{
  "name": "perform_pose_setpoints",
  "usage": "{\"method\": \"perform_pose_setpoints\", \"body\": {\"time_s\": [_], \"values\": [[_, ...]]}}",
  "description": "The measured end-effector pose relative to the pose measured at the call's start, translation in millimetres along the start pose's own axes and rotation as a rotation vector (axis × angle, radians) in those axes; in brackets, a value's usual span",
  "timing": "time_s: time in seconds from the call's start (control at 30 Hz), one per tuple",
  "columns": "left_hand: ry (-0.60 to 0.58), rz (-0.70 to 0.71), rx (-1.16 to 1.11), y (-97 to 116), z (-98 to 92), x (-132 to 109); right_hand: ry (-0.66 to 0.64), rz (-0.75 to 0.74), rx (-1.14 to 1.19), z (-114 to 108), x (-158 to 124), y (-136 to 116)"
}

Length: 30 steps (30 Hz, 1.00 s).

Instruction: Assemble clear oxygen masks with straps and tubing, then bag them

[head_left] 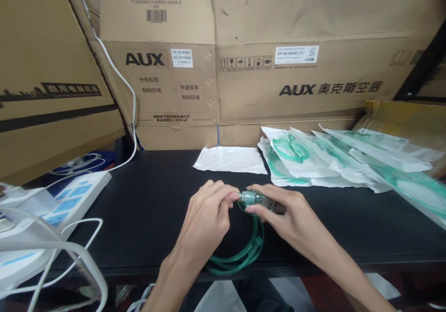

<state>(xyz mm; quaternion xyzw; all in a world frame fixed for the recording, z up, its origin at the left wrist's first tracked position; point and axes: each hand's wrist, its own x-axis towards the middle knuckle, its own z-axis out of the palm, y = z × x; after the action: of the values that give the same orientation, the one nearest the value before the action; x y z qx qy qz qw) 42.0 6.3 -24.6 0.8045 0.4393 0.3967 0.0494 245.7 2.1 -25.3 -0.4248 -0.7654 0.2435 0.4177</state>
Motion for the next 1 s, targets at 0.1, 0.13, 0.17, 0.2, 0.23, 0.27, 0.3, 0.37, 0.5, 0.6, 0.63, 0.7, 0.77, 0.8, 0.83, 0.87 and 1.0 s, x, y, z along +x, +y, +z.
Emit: {"method": "perform_pose_setpoints", "body": {"time_s": [0.1,0.13,0.17,0.2,0.23,0.27,0.3,0.37,0.5,0.6,0.63,0.7,0.77,0.8,0.83,0.87,1.0], "values": [[0.015,0.024,0.036,0.1,0.9,-1.0,-0.052,0.097,0.055,0.4,-0.4,-1.3],[0.019,0.029,0.049,0.1,1.1,-1.4,-0.064,0.124,0.075,0.8,-0.5,-1.5],[0.019,0.033,0.061,0.0,1.3,-1.7,-0.074,0.149,0.093,1.3,-0.6,-1.7],[0.017,0.034,0.073,-0.1,1.5,-1.9,-0.080,0.171,0.110,1.9,-0.7,-2.0],[0.012,0.034,0.083,-0.1,1.6,-2.0,-0.082,0.191,0.126,2.6,-0.6,-2.4],[0.006,0.033,0.091,-0.2,1.8,-2.0,-0.085,0.210,0.139,3.1,-0.6,-2.8],[0.002,0.030,0.099,-0.3,2.0,-2.0,-0.089,0.228,0.152,3.6,-0.5,-3.2],[-0.008,0.024,0.109,-0.8,2.6,-1.9,-0.097,0.259,0.174,4.1,-0.2,-3.4],[-0.030,0.020,0.136,-3.4,4.0,-2.2,-0.108,0.293,0.189,5.5,0.7,-2.0],[-0.080,-0.009,0.131,-6.6,0.7,-2.2,-0.093,0.306,0.164,9.8,1.5,-1.7],[-0.106,-0.026,0.119,-8.1,-1.9,-2.1,-0.087,0.301,0.141,12.1,1.8,-1.9],[-0.157,-0.066,0.093,-12.3,-9.0,-2.2,-0.083,0.271,0.081,17.4,2.3,-2.3],[-0.201,-0.104,0.085,-18.8,-16.9,-3.6,-0.048,0.234,-0.004,22.4,2.9,-1.4],[-0.219,-0.120,0.088,-22.9,-20.4,-4.9,-0.017,0.221,-0.053,24.2,3.2,-0.4],[-0.233,-0.135,0.095,-27.4,-23.2,-6.6,0.017,0.207,-0.103,25.1,3.2,0.7],[-0.249,-0.148,0.103,-31.9,-25.2,-8.6,0.058,0.189,-0.150,25.1,2.6,1.8],[-0.291,-0.213,0.105,-45.6,-27.1,-14.3,0.273,0.020,-0.156,15.5,-16.1,0.6]]}}
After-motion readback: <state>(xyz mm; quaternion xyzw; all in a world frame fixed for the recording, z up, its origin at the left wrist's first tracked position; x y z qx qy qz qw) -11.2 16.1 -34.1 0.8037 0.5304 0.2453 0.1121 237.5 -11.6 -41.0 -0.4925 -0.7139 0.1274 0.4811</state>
